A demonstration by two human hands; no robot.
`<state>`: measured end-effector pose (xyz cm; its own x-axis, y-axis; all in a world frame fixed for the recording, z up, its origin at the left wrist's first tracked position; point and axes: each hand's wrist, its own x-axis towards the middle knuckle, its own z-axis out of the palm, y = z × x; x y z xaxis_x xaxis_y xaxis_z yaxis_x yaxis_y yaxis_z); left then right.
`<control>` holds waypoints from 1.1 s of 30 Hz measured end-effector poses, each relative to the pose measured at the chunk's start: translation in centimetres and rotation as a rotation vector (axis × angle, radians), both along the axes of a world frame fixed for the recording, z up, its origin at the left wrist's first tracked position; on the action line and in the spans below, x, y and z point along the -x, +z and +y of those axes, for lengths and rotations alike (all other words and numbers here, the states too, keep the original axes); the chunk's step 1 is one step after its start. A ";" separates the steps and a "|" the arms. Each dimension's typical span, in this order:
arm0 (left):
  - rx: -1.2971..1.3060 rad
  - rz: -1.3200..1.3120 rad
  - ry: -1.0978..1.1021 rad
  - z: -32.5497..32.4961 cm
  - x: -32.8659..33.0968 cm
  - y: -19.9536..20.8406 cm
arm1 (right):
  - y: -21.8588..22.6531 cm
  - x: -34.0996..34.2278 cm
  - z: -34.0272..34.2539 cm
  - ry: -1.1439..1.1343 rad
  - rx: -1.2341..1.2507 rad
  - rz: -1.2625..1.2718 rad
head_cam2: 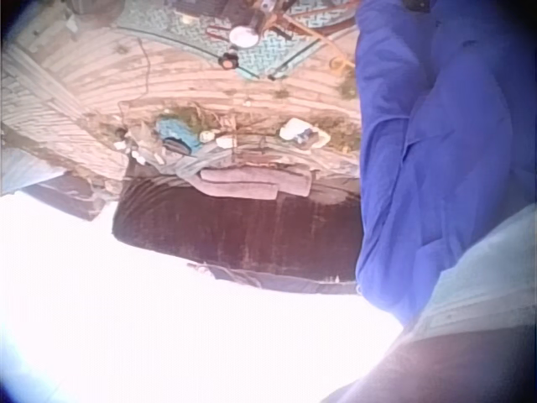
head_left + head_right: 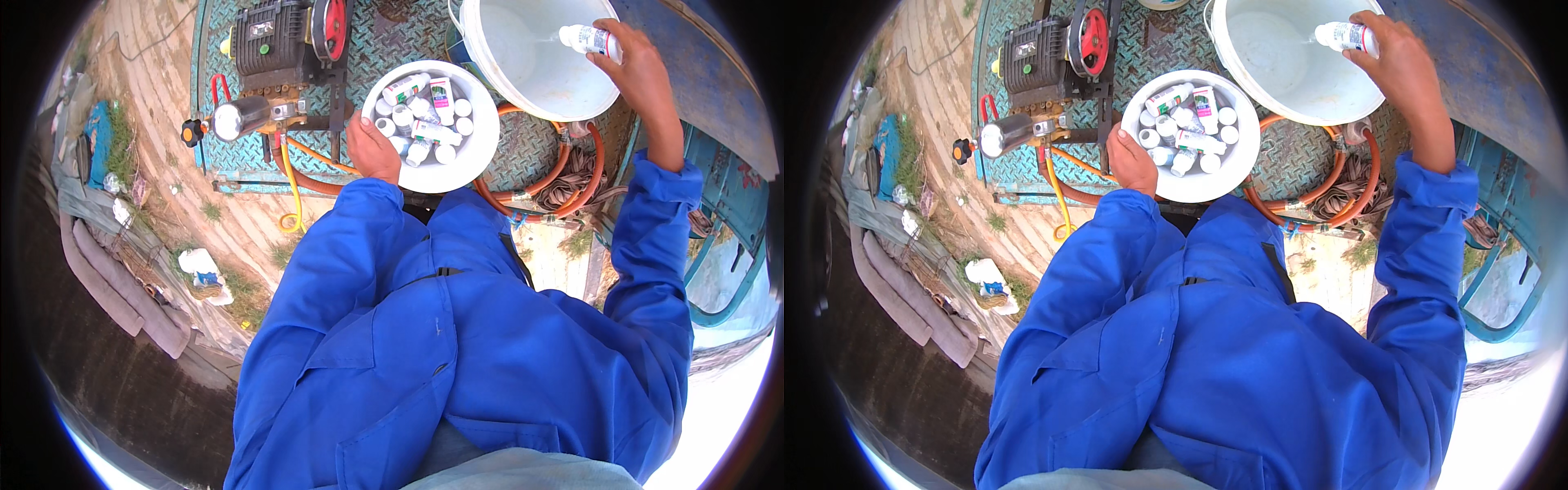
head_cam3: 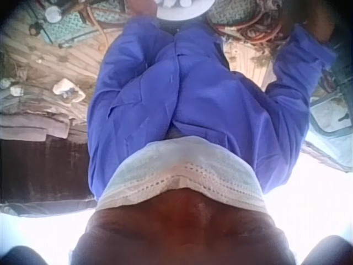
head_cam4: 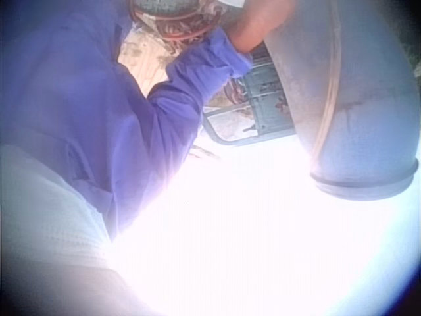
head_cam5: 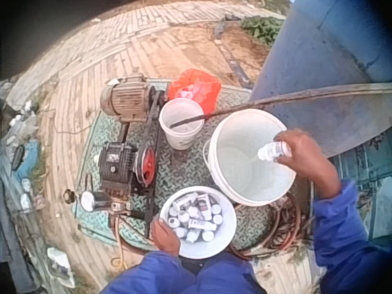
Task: The person repeatedly picks up small bottles from a white bowl, opens them, and pours their contents into a larger white bucket. The person handles the bottles one at a time and returns them to the bowl after pouring.
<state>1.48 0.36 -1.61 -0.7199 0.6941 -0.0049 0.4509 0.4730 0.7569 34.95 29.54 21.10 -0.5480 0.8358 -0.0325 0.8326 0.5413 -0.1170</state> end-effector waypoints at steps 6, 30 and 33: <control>-0.004 0.002 0.001 0.1 -0.1 0.1 | 0.9 0.2 0.6 0.057 -0.039 0.040; -0.030 -0.013 0.009 -0.1 -0.2 0.7 | -10.0 1.6 -2.5 0.116 0.112 -0.348; -0.005 -0.016 0.012 0.0 -0.1 0.7 | -8.4 2.2 -1.6 0.009 0.345 -0.481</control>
<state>1.61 0.36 -0.93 -0.7281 0.6853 -0.0125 0.4333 0.4744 0.7663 32.79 27.90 12.75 -0.4110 0.7284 -0.5482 0.8314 0.5462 0.1025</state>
